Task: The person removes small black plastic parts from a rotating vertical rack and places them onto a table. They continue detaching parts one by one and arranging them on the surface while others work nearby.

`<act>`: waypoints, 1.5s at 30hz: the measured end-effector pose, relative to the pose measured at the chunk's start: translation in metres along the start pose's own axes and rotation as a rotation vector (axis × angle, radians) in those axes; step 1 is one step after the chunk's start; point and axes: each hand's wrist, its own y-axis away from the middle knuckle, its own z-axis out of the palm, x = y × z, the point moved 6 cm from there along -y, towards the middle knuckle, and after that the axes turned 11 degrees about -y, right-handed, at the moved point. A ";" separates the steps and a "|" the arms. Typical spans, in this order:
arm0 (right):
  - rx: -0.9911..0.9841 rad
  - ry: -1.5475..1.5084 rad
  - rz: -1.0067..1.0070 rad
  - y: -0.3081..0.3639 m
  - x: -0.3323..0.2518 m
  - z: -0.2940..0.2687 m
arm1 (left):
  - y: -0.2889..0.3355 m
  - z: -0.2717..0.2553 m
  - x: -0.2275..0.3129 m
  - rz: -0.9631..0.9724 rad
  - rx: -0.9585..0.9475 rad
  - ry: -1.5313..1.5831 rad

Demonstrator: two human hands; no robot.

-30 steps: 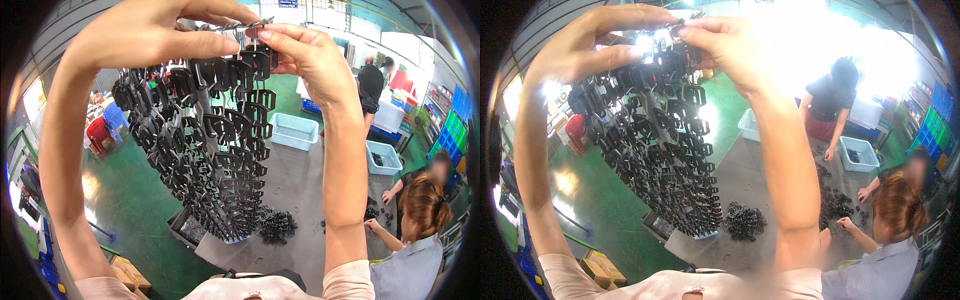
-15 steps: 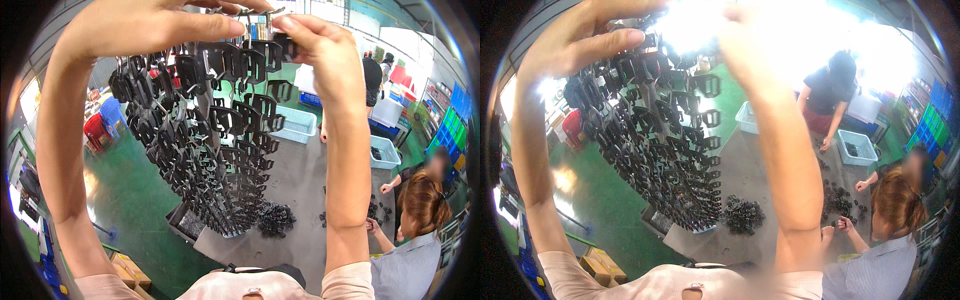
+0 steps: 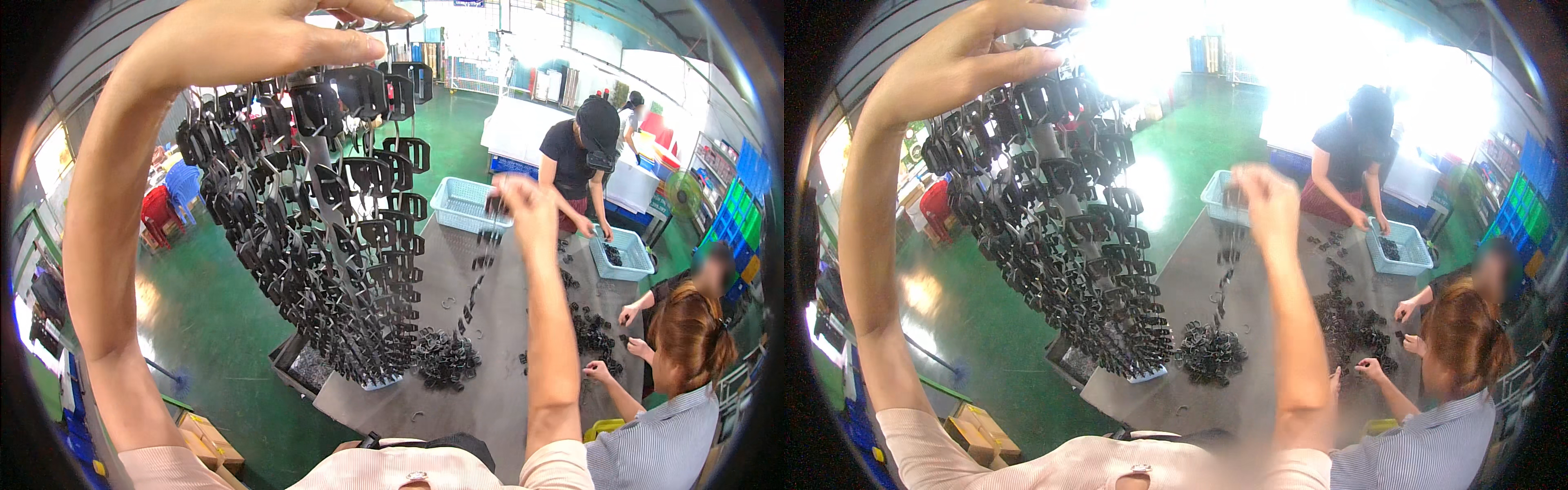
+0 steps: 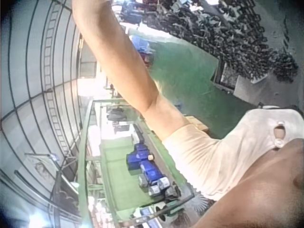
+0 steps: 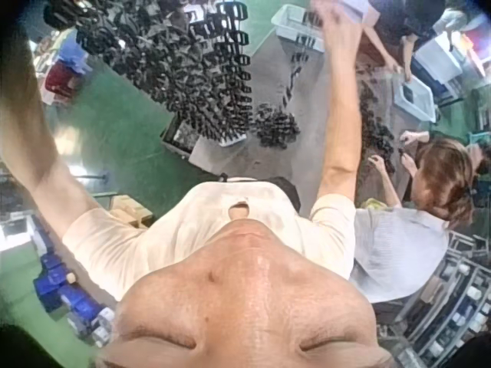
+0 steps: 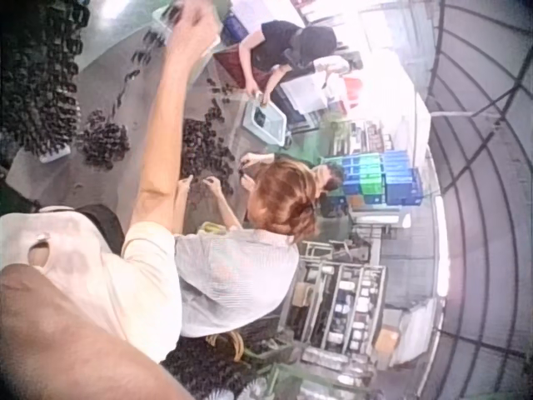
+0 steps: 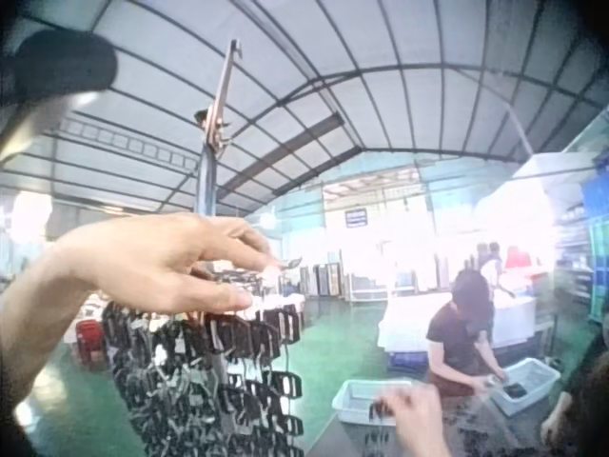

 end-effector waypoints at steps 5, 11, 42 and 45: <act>-0.035 0.182 0.198 0.129 0.134 0.003 | 0.001 0.004 -0.006 -0.024 -0.030 -0.012; -0.119 0.350 0.198 0.119 0.116 0.023 | 0.002 0.002 -0.012 -0.089 -0.062 0.047; -0.195 -0.535 0.003 -0.052 -0.172 0.090 | -0.007 -0.002 -0.005 0.183 0.081 -0.046; -0.308 -0.649 0.042 -0.060 -0.160 0.089 | -0.012 -0.001 -0.004 0.063 -0.096 0.142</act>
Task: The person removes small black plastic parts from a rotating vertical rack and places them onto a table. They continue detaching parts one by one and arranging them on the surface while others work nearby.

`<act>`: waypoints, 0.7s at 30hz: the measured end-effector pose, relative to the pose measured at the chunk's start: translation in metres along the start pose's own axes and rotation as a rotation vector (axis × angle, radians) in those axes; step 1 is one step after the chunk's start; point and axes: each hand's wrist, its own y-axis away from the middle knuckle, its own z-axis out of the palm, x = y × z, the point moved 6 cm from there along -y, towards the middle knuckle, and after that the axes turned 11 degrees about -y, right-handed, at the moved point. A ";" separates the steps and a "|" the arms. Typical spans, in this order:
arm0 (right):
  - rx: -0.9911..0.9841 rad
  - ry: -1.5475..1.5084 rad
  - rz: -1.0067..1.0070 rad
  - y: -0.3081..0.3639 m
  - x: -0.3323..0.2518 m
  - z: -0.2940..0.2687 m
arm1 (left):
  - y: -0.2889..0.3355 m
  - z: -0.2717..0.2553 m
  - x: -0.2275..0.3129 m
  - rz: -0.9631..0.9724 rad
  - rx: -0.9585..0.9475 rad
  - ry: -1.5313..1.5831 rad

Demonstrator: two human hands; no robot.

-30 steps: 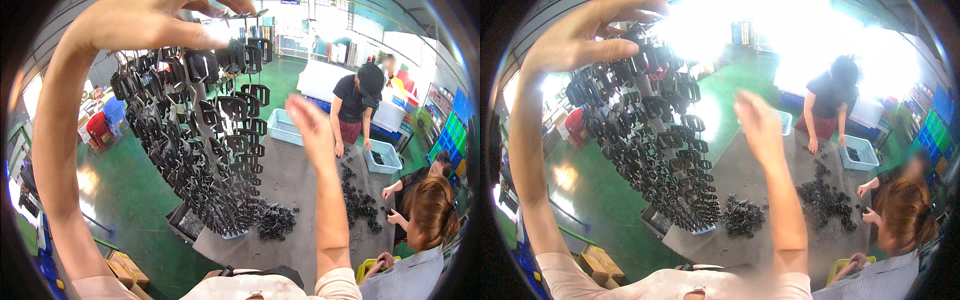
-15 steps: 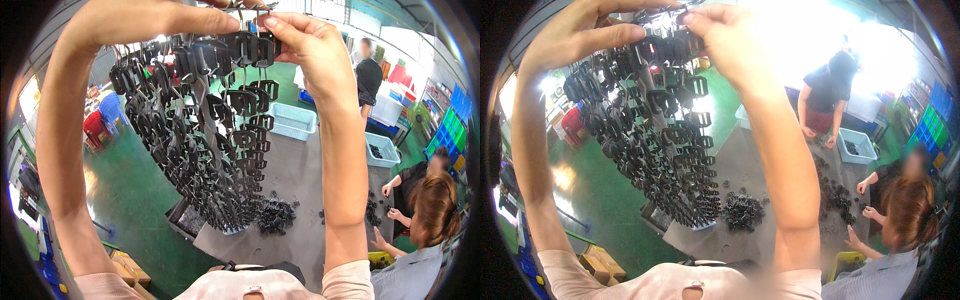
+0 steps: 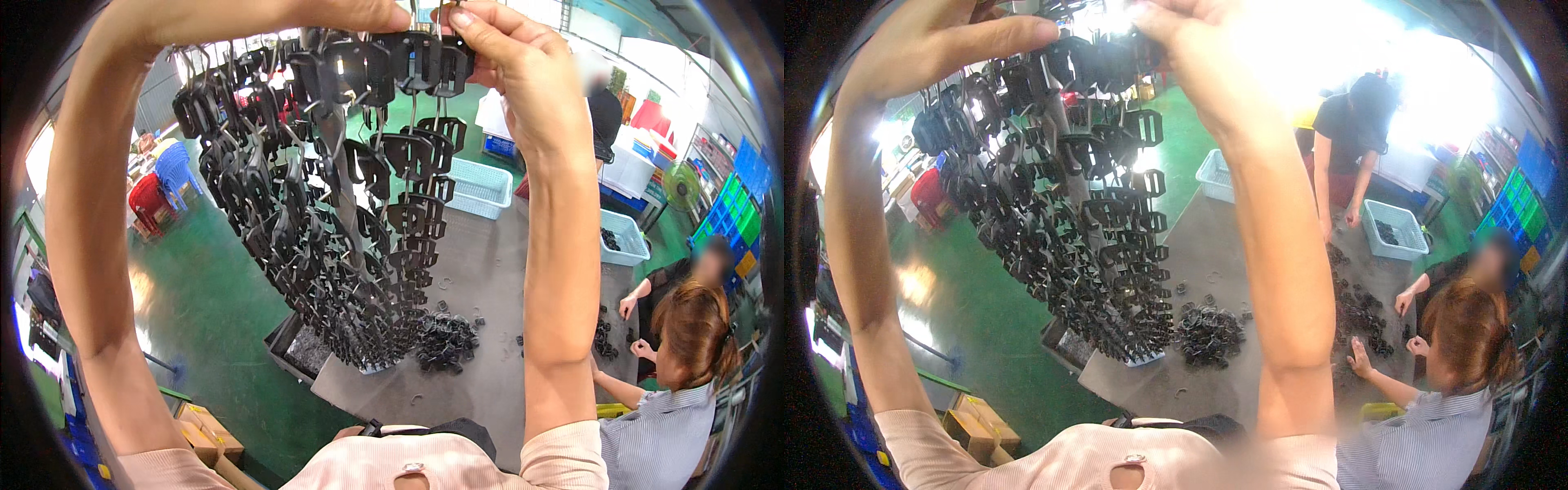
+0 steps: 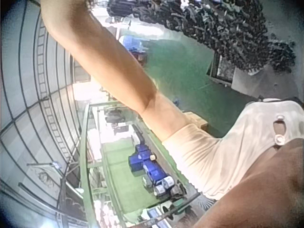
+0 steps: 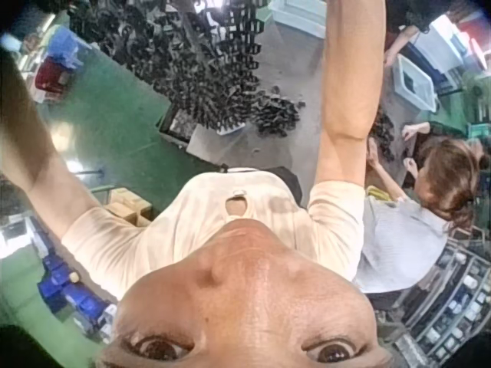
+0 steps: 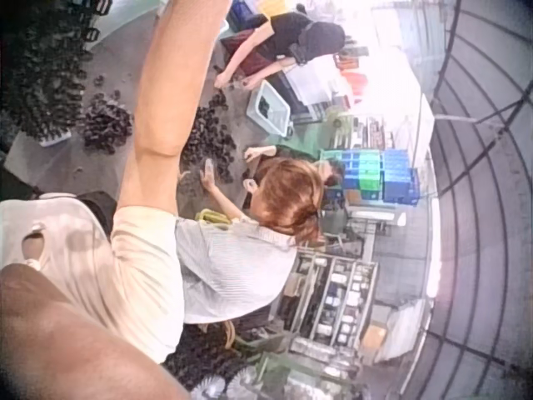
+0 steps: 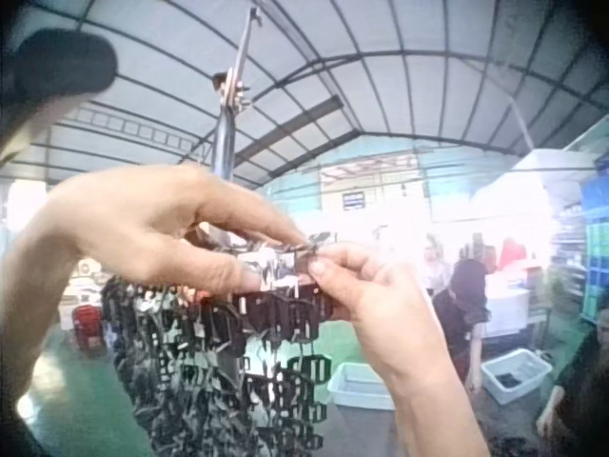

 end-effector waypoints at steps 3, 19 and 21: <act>-0.215 -0.239 0.064 -0.011 0.012 -0.004 | 0.002 -0.001 0.002 -0.115 -0.118 0.146; -0.575 -0.938 0.273 -0.017 0.044 0.017 | 0.006 0.006 0.002 0.146 0.108 0.032; -0.383 -0.739 0.159 -0.013 0.039 0.008 | 0.010 0.006 0.006 0.139 0.133 0.032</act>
